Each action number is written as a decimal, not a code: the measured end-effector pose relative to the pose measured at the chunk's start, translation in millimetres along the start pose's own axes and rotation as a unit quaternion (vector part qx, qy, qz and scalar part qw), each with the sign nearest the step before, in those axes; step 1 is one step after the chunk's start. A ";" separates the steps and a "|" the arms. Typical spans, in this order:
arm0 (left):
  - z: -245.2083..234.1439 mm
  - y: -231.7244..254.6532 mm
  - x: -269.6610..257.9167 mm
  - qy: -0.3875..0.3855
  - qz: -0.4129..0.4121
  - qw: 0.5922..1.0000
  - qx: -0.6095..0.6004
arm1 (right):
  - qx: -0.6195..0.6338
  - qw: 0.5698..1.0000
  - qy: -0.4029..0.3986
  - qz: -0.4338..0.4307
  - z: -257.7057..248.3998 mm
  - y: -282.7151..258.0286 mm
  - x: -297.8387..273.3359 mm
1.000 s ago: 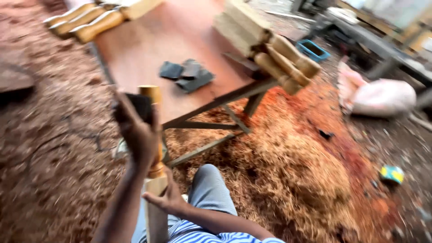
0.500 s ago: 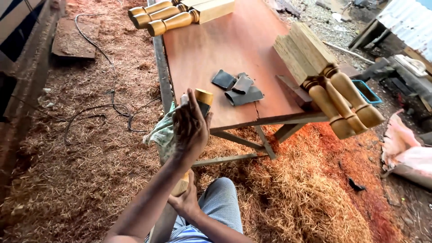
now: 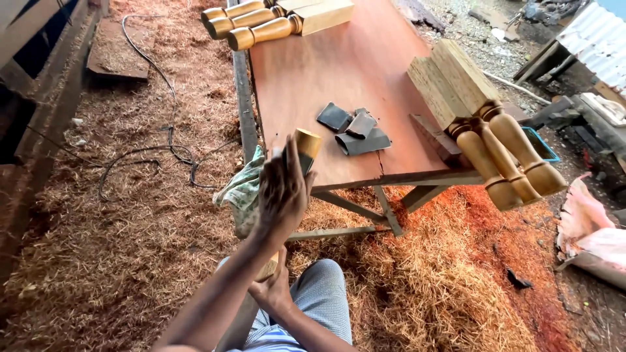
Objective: Sanding turned wooden furniture legs using sandpaper to smooth the surface.
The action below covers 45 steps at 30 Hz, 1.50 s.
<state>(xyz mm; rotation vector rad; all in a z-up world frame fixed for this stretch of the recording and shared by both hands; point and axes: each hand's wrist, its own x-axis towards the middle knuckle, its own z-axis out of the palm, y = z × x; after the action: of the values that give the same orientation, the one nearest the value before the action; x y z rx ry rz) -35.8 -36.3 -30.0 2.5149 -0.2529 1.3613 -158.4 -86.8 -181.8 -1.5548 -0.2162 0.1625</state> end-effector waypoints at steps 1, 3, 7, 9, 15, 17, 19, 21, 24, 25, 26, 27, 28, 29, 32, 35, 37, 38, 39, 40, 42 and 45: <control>-1.7 -0.5 -7.6 0.011 0.003 1.000 0.006 | 0.022 1.000 -0.015 0.004 0.0 4.7 1.3; 5.4 -0.4 -6.8 -0.015 -0.012 1.000 -0.010 | 0.023 0.999 -0.005 0.027 3.3 -8.1 -1.4; 21.6 -1.4 33.5 -0.078 -0.041 0.996 -0.033 | 0.008 1.000 0.003 -0.018 2.5 -5.3 0.7; 23.3 3.6 49.3 -0.073 -0.035 0.996 -0.024 | -0.010 1.000 0.012 -0.021 2.1 -0.9 0.1; 18.2 0.1 16.8 -0.046 -0.012 0.999 -0.025 | -0.009 1.000 0.022 0.004 2.8 9.3 -0.3; 12.2 -0.9 -4.6 -0.050 -0.014 0.998 -0.040 | 0.010 0.999 0.022 0.023 2.3 10.1 -0.9; 7.0 -1.3 -14.4 -0.046 -0.027 0.997 -0.048 | -0.029 0.999 0.032 -0.002 3.2 5.8 0.5; 8.4 -0.2 -11.1 -0.054 -0.036 0.997 -0.049 | -0.025 0.999 0.029 0.020 5.3 -6.3 -0.6; 17.1 -1.5 13.3 -0.077 -0.051 0.994 -0.064 | -0.031 0.999 0.026 0.019 5.3 -9.4 1.9; 19.8 -1.6 23.9 -0.094 -0.054 0.991 -0.076 | -0.037 0.999 0.025 -0.002 5.3 -8.2 1.9; 17.3 0.8 34.6 -0.099 -0.056 0.991 -0.077 | -0.036 0.999 0.026 0.003 5.9 -5.0 0.5; 15.1 3.1 45.4 -0.109 -0.053 0.989 -0.079 | -0.025 0.999 0.026 -0.012 6.4 -1.8 -0.7; 14.0 5.0 59.4 -0.116 -0.049 0.989 -0.081 | -0.014 0.999 0.028 -0.031 6.3 0.8 2.1; 18.2 3.1 57.7 -0.116 -0.048 0.989 -0.082 | -0.014 0.999 0.029 -0.030 6.9 -3.1 1.5; 29.8 -0.9 39.0 -0.098 -0.025 0.992 -0.074 | 0.007 1.000 0.014 -0.010 6.0 -12.9 -0.9; 28.7 -2.4 3.6 -0.064 -0.011 0.996 -0.058 | -0.002 0.999 0.017 0.038 3.0 -12.0 -1.5; 14.2 2.2 -6.2 -0.029 -0.013 0.999 -0.024 | -0.021 0.999 0.011 0.049 3.3 -4.4 -0.5; 16.3 3.1 -2.2 -0.029 -0.015 0.999 -0.024 | -0.022 0.998 0.010 0.050 4.2 -3.1 -0.9; 18.3 3.7 1.5 -0.029 -0.020 0.999 -0.026 | 0.000 0.999 0.014 0.031 5.6 -1.6 -1.3; 20.8 3.2 5.9 -0.028 -0.027 0.999 -0.026 | 0.020 1.000 0.015 0.012 6.4 0.0 -0.4; 28.5 4.2 33.4 -0.048 -0.035 0.997 -0.048 | 0.026 0.999 0.023 -0.019 7.8 2.7 0.2; 37.7 4.7 58.0 -0.088 -0.048 0.992 -0.075 | 0.034 0.998 0.025 -0.043 7.0 -0.5 -1.4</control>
<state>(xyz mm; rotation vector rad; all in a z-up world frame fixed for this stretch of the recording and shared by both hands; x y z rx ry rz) 24.3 -54.1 -0.3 2.4869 -0.2561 1.0453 -161.5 -80.3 -181.4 -1.4774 -0.2358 0.0628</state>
